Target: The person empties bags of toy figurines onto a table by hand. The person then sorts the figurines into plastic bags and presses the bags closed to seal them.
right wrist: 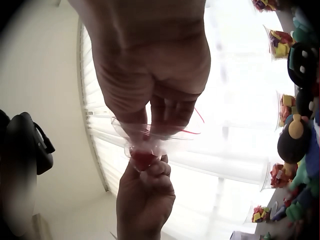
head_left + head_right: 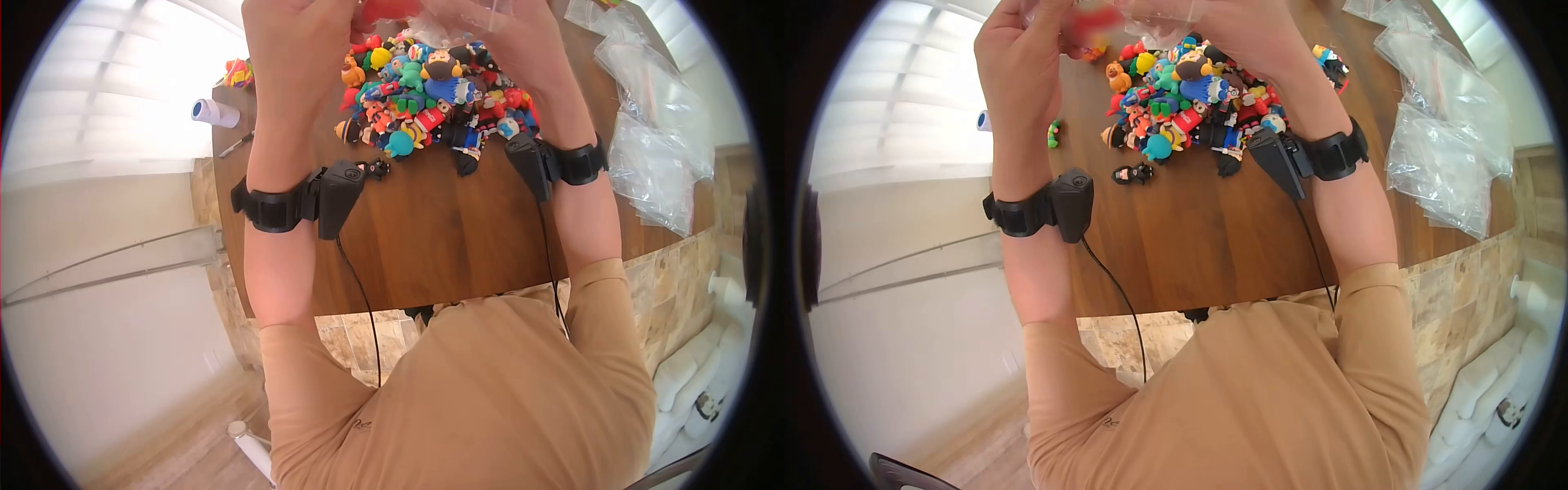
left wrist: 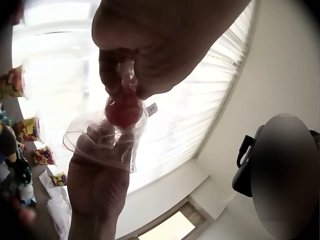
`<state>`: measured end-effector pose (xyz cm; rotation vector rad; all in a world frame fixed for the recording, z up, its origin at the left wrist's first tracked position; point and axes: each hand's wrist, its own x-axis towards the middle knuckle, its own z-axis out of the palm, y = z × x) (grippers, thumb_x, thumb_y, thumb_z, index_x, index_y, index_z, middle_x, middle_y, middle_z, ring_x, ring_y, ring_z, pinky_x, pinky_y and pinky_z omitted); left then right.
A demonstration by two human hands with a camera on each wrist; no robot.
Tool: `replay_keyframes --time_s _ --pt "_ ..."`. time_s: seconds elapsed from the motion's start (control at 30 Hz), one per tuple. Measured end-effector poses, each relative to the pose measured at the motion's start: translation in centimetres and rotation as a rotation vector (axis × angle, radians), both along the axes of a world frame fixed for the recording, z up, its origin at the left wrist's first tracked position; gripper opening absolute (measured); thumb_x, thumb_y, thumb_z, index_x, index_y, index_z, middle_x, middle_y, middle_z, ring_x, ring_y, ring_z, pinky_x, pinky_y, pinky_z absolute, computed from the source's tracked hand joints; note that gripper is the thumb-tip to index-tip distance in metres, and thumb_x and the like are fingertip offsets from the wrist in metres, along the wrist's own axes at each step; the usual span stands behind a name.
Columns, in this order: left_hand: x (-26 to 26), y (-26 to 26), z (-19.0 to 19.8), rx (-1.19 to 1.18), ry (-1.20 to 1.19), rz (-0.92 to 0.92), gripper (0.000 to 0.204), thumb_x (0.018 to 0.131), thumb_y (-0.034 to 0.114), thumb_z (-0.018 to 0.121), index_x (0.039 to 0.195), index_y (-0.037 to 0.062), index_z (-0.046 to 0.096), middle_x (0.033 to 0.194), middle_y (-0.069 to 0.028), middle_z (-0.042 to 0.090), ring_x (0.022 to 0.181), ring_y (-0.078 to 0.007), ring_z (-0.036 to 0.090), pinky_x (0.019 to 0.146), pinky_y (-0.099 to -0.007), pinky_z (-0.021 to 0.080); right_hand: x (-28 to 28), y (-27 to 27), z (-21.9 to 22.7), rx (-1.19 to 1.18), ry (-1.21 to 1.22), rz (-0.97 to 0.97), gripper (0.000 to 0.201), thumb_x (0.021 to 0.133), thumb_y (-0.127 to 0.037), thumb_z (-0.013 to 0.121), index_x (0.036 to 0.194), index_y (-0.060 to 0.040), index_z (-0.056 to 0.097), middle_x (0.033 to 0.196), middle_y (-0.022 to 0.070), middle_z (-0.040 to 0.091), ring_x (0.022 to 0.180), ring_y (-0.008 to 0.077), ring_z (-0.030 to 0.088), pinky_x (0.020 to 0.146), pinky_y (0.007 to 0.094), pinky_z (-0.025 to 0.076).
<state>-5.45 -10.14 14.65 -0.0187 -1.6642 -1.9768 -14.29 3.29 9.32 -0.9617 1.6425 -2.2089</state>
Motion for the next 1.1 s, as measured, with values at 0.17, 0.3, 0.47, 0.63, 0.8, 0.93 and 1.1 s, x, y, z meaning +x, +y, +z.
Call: replay_keyframes --time_s 0.17,0.3,0.47,0.63,0.8,0.93,1.1 --pt "0.6 -0.7 -0.7 -0.294 -0.178 0.181 0.015 0.094 0.009 0.065 0.095 -0.0049 0.067 0.079 -0.0064 0.068 0.063 -0.0101 0.061 0.056 -0.0219 0.050 -0.1 -0.2 -0.9 0.028 -0.201 0.255 0.053 0.090 -0.017 0.074 0.135 -0.0016 0.050 0.107 0.0033 0.067 0.091 0.0098 0.064 0.074 0.0213 0.052" --pt "0.9 -1.3 -2.5 -0.342 -0.239 0.096 0.014 0.090 0.007 0.068 0.097 -0.0047 0.068 0.080 -0.0053 0.069 0.064 -0.0085 0.062 0.057 -0.0212 0.050 0.2 -0.5 -1.2 -0.123 -0.146 0.552 0.052 0.089 -0.020 0.075 0.133 -0.0019 0.052 0.108 0.0020 0.066 0.093 0.0096 0.062 0.075 0.0224 0.052" --pt "2.5 -0.9 -3.0 -0.304 -0.268 0.082 0.018 0.088 0.004 0.069 0.102 -0.0056 0.067 0.085 -0.0056 0.070 0.071 -0.0109 0.065 0.062 -0.0242 0.052 0.6 0.4 -3.8 -0.091 -0.202 0.439 0.055 0.087 -0.025 0.077 0.130 -0.0030 0.052 0.111 0.0015 0.063 0.095 0.0094 0.060 0.081 0.0240 0.051" --pt "3.6 -2.3 -6.4 -0.186 -0.126 0.005 0.019 0.094 0.013 0.069 0.107 -0.0012 0.065 0.093 -0.0079 0.072 0.068 -0.0113 0.065 0.058 -0.0248 0.052 2.8 1.4 -3.6 -0.206 -0.304 0.449 0.053 0.086 -0.023 0.078 0.128 -0.0038 0.053 0.114 0.0018 0.062 0.096 0.0095 0.060 0.081 0.0238 0.051" --pt "5.4 -0.5 -7.0 -0.146 -0.142 0.042 0.017 0.091 0.009 0.071 0.105 -0.0003 0.065 0.085 -0.0059 0.070 0.058 -0.0064 0.057 0.048 -0.0201 0.042 4.6 0.4 -5.2 -0.368 -0.194 0.284 0.036 0.085 -0.013 0.074 0.116 -0.0042 0.058 0.106 0.0047 0.065 0.087 0.0147 0.064 0.073 0.0259 0.052" --pt "7.6 1.4 -7.7 -0.124 -0.235 0.006 0.014 0.086 0.004 0.074 0.095 -0.0018 0.065 0.072 -0.0017 0.066 0.049 -0.0049 0.056 0.043 -0.0203 0.041 6.9 2.8 -7.3 -0.326 -0.625 0.365 0.034 0.094 -0.013 0.063 0.126 -0.0055 0.056 0.097 0.0021 0.062 0.079 0.0093 0.057 0.065 0.0232 0.046" --pt "11.3 2.5 -10.3 0.152 -0.411 -0.057 0.015 0.085 0.000 0.074 0.095 0.0012 0.062 0.079 -0.0010 0.066 0.057 -0.0027 0.056 0.045 -0.0188 0.038 9.8 4.8 -9.0 -0.157 -0.748 0.429 0.044 0.093 -0.022 0.068 0.131 -0.0066 0.052 0.107 0.0038 0.064 0.097 0.0129 0.062 0.077 0.0297 0.053"
